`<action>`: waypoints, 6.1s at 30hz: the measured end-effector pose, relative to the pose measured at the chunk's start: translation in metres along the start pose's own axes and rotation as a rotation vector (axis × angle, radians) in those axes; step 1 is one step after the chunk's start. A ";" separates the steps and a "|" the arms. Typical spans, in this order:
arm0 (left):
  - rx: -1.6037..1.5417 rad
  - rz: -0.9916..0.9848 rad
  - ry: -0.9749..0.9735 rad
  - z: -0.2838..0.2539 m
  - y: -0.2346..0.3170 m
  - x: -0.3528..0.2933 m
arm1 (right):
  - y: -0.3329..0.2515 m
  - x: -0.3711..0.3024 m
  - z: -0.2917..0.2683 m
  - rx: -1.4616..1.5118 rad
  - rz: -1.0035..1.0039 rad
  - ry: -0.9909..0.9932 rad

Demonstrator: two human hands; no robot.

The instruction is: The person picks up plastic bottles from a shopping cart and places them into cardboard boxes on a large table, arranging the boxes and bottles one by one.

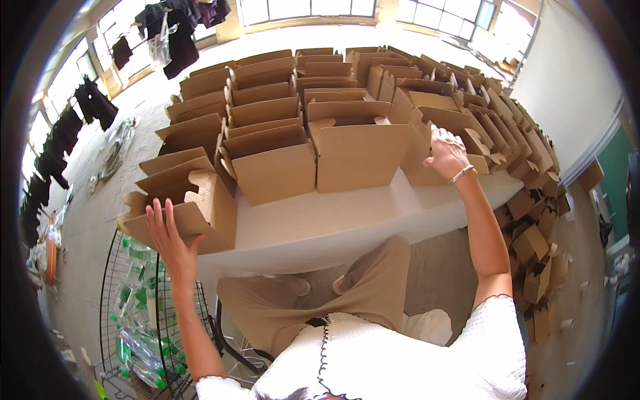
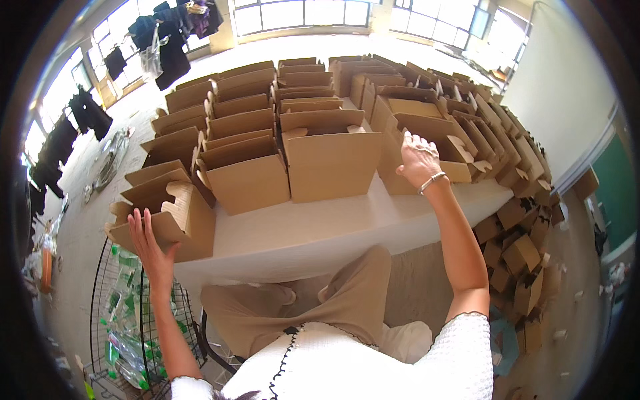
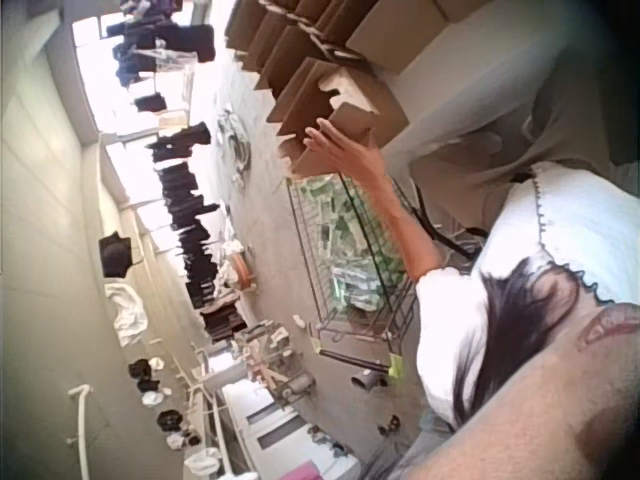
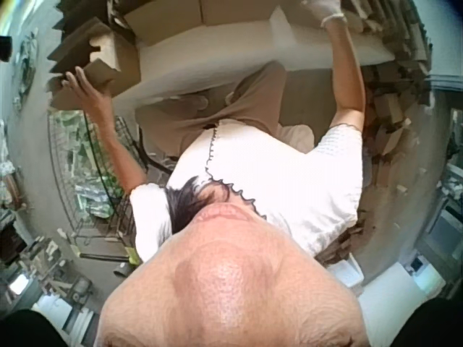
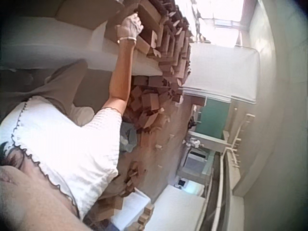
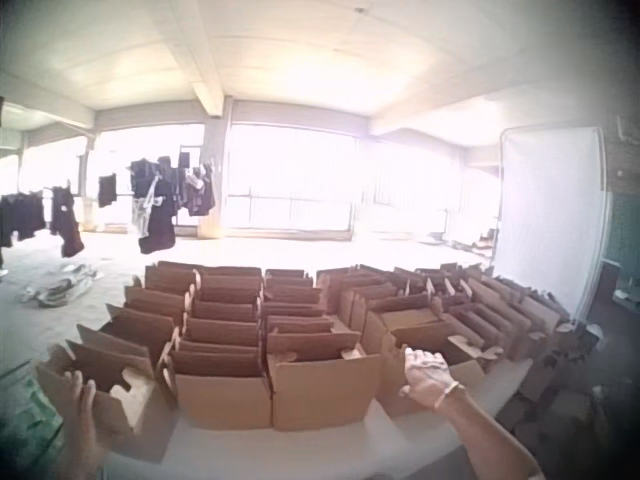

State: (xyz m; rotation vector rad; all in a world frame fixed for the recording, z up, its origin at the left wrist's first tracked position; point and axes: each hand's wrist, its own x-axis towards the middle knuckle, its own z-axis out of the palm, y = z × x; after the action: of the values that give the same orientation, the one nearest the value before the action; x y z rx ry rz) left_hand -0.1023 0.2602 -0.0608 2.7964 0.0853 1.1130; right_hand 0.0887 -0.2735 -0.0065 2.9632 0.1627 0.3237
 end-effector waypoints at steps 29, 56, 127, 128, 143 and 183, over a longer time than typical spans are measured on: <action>-0.394 0.294 -0.591 0.172 0.097 -0.027 | 0.107 0.179 0.022 0.351 -0.065 0.185; -0.383 0.248 -0.564 0.174 0.102 -0.031 | 0.131 0.191 0.079 -0.053 -0.246 -0.078; -0.399 0.187 -0.624 0.174 0.103 -0.020 | 0.096 0.342 0.042 0.624 -0.024 -0.079; -0.395 0.189 -0.626 0.174 0.102 -0.020 | 0.091 0.357 0.056 0.391 0.035 -0.111; -0.355 0.211 -0.634 0.175 0.100 -0.014 | 0.060 0.425 0.146 0.122 -0.133 -0.253; -2.382 -1.082 -0.477 0.092 0.091 -0.233 | -0.159 -0.160 -0.039 0.772 -1.473 -0.053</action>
State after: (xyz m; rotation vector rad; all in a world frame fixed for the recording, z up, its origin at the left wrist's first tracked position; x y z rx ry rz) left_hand -0.2078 0.1370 -0.2724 0.4394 0.0823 -0.1506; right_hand -0.0894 -0.1312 -0.0280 2.4169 2.6324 -0.0738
